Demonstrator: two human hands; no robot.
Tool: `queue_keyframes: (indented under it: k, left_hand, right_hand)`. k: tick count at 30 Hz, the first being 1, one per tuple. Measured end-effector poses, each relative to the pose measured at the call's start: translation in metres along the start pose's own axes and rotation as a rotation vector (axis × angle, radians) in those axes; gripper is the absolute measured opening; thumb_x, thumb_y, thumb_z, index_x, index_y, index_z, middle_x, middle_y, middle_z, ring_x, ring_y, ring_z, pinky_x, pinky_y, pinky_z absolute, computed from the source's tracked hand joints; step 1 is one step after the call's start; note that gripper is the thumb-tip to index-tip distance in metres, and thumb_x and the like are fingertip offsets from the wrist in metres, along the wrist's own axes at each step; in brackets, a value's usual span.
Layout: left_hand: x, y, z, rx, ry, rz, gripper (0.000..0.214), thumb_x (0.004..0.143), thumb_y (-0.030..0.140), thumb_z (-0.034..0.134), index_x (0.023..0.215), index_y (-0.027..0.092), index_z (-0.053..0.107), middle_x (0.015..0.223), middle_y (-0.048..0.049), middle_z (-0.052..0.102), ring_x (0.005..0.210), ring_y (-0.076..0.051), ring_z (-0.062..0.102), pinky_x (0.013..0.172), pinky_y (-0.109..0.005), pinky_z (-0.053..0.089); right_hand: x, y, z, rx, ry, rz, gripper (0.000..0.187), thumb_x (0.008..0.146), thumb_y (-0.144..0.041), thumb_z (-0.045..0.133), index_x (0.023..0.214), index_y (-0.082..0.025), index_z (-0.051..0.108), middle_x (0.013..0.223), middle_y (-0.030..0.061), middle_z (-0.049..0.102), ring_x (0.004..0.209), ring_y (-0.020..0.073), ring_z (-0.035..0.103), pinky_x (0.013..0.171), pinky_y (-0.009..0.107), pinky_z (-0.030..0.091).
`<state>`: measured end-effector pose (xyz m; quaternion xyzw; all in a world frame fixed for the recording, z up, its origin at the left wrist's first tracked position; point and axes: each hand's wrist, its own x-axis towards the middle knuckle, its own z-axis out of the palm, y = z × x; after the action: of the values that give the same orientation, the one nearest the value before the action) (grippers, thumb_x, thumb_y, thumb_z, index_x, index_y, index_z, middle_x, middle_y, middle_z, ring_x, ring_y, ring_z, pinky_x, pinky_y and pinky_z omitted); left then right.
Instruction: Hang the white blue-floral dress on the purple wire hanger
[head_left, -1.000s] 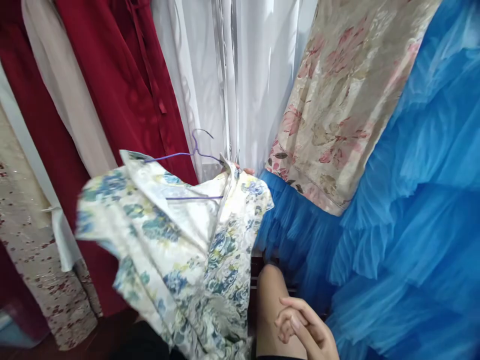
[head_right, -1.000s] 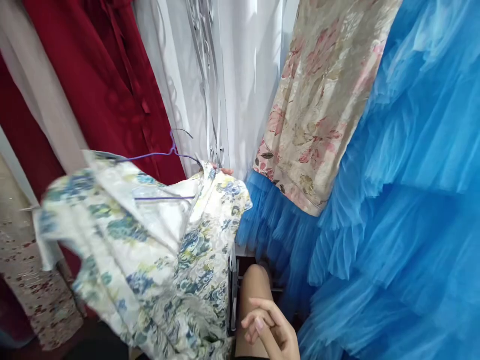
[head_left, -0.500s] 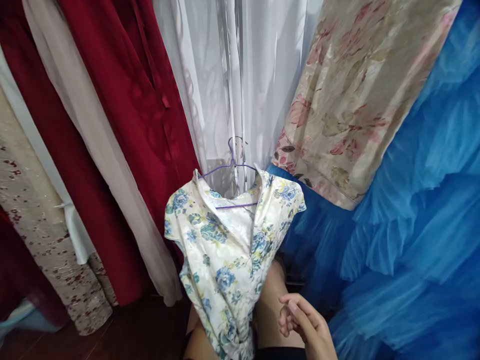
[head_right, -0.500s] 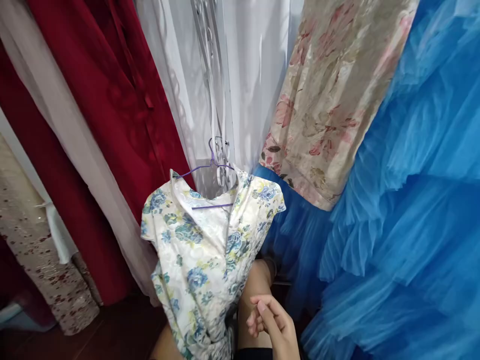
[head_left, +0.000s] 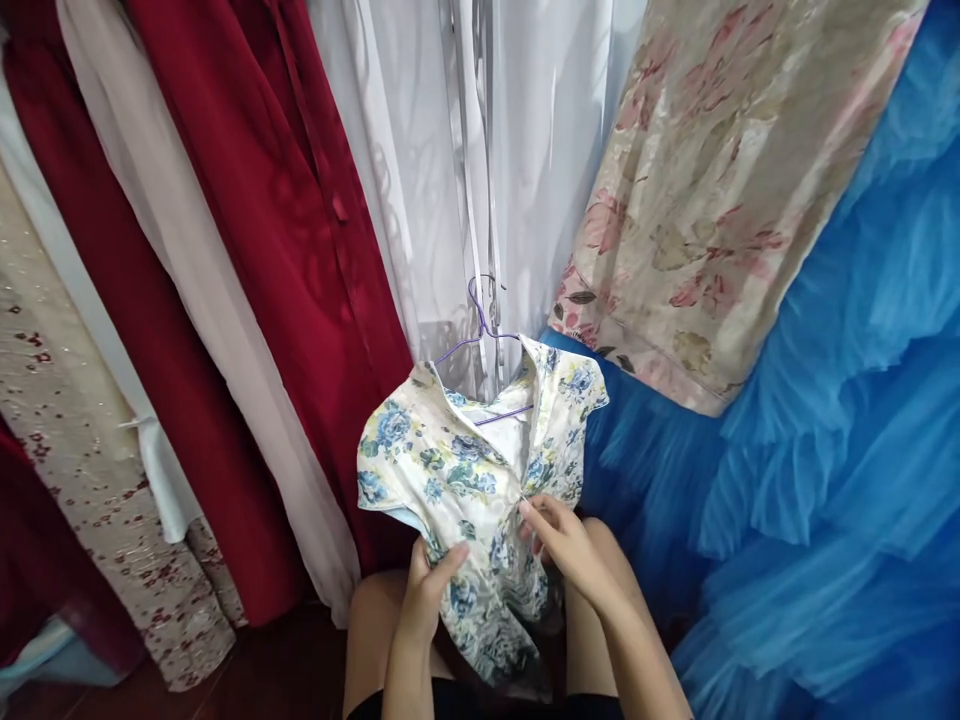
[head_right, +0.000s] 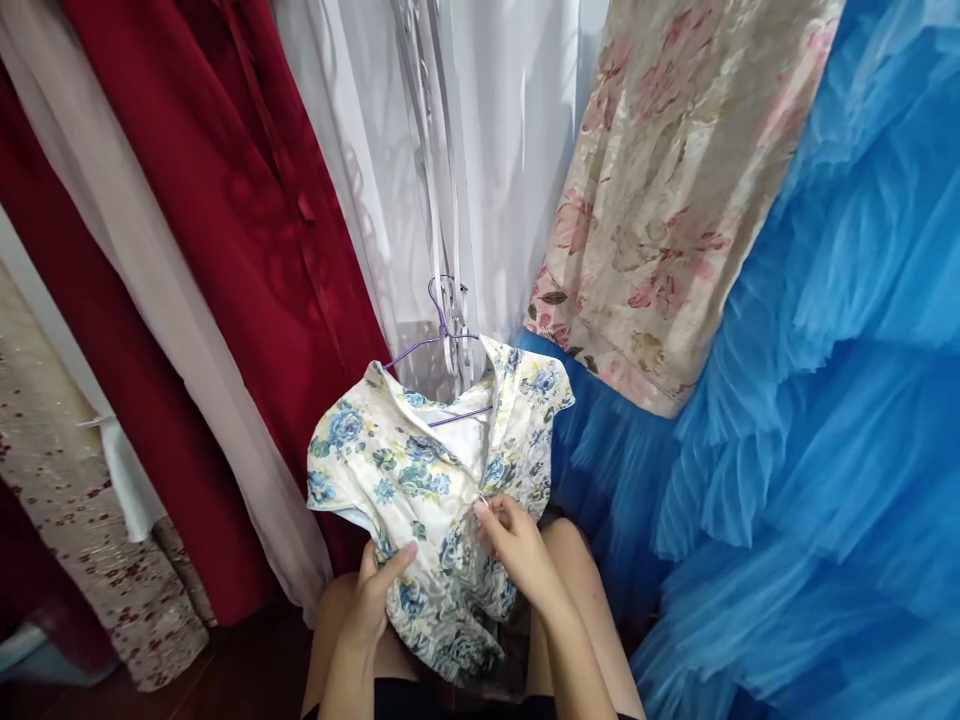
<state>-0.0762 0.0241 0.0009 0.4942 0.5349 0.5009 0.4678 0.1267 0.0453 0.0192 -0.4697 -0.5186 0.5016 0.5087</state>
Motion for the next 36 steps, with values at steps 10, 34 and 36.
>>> queue_keyframes:
  k: [10,34,36]
  left_hand:
    - [0.011,-0.007,0.011,0.013,0.356,0.183,0.067,0.073,0.041,0.079,0.132,0.018,0.058,0.13,-0.0171,0.065,0.124,-0.036,0.06,0.105,-0.048,0.048]
    - [-0.018,-0.008,0.077,0.293,0.067,0.588,0.017,0.095,0.018,0.051,0.079,0.019,0.057,0.078,-0.0014,0.056,0.075,-0.016,0.055,0.071,-0.025,0.042]
    - [-0.015,-0.007,0.063,0.35,0.051,0.568,0.016,0.095,0.018,0.052,0.08,0.019,0.057,0.077,-0.0015,0.056,0.075,-0.016,0.055,0.069,-0.024,0.041]
  right_hand:
    - [0.022,0.007,-0.006,-0.085,0.128,-0.116,0.038,0.082,-0.049,0.065,0.061,-0.02,0.051,0.054,-0.0039,0.046,0.052,0.0127,0.041,0.054,0.026,0.03]
    - [0.004,-0.062,-0.012,0.038,-0.004,-0.042,0.036,0.078,-0.044,0.07,0.057,-0.018,0.057,0.044,-0.0038,0.046,0.04,0.0077,0.031,0.045,0.025,0.021]
    - [0.033,-0.091,-0.007,0.117,-0.046,-0.051,0.032,0.073,-0.044,0.073,0.062,-0.016,0.064,0.042,-0.005,0.044,0.038,0.0068,0.028,0.043,0.025,0.017]
